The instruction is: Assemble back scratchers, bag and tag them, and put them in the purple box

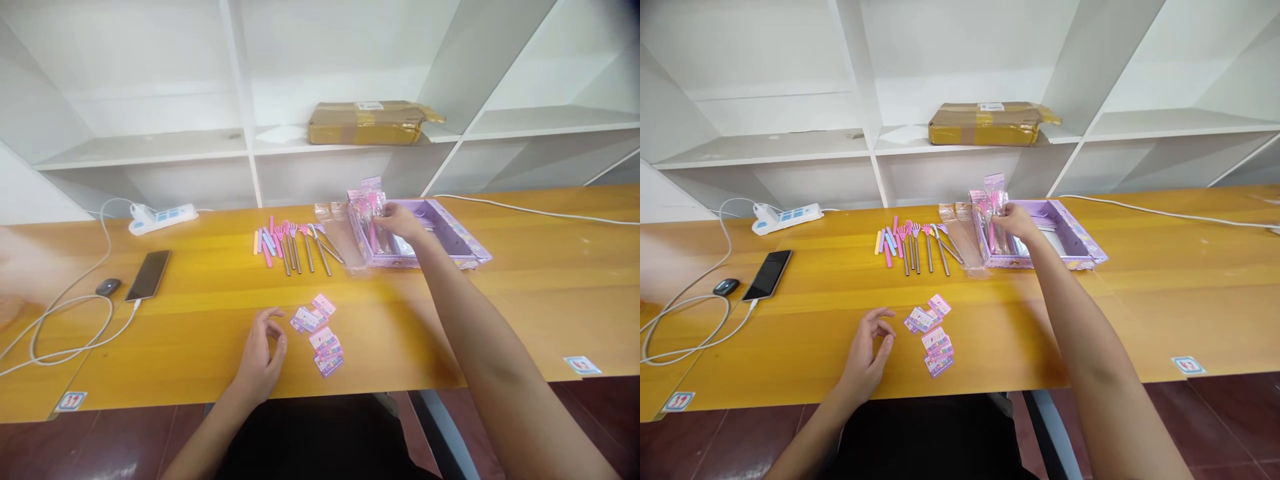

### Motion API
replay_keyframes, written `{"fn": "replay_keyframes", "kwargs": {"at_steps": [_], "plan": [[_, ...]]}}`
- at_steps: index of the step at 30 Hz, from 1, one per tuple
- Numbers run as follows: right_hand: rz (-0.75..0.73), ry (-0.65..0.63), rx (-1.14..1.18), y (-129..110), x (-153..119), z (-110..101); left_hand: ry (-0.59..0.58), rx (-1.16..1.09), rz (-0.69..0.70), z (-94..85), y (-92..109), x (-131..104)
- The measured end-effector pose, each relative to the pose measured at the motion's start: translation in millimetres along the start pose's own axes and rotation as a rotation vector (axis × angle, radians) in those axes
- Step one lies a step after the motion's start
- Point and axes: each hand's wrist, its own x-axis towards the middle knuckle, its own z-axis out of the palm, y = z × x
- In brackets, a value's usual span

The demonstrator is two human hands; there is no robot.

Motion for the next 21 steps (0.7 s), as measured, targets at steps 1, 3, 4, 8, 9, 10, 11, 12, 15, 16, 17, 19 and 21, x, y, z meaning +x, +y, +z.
{"fn": "replay_keyframes", "kwargs": {"at_steps": [1, 3, 4, 8, 9, 10, 11, 12, 15, 16, 17, 19, 21], "plan": [[-0.006, -0.02, -0.011, 1, 0, 2, -0.005, 0.005, 0.0, 0.2, 0, 0], [-0.018, -0.054, -0.032, 3, -1, 3, -0.008, 0.015, 0.002, 0.5, 1, 1], [-0.025, -0.068, -0.045, 4, -1, 3, -0.007, 0.018, 0.004, 0.5, 1, 1], [-0.071, -0.1, -0.112, 4, -1, 3, -0.014, 0.022, 0.002, 0.1, 1, 0], [-0.087, -0.105, -0.128, 4, 0, 2, -0.017, 0.023, 0.0, 0.0, 1, 0], [-0.103, -0.11, -0.142, 4, 0, 3, -0.019, 0.024, -0.001, -0.2, 1, -1], [-0.115, -0.112, -0.156, 4, 1, 3, -0.02, 0.025, -0.001, -0.3, 2, -1], [-0.123, -0.112, -0.17, 3, 1, 4, -0.022, 0.027, 0.0, -0.3, 3, -1], [-0.136, -0.082, -0.216, 2, 1, 6, -0.027, 0.032, 0.006, -0.1, 5, 0], [-0.143, -0.06, -0.23, 2, -1, 7, -0.028, 0.032, 0.008, 0.0, 5, 0], [-0.149, -0.034, -0.241, 1, -3, 7, -0.028, 0.031, 0.011, 0.2, 5, 0], [-0.189, 0.047, -0.268, 0, -11, 7, -0.023, 0.028, 0.011, 0.4, 5, -1], [-0.267, 0.117, -0.343, -2, -21, 6, -0.021, 0.026, 0.009, 0.4, 5, -1]]}}
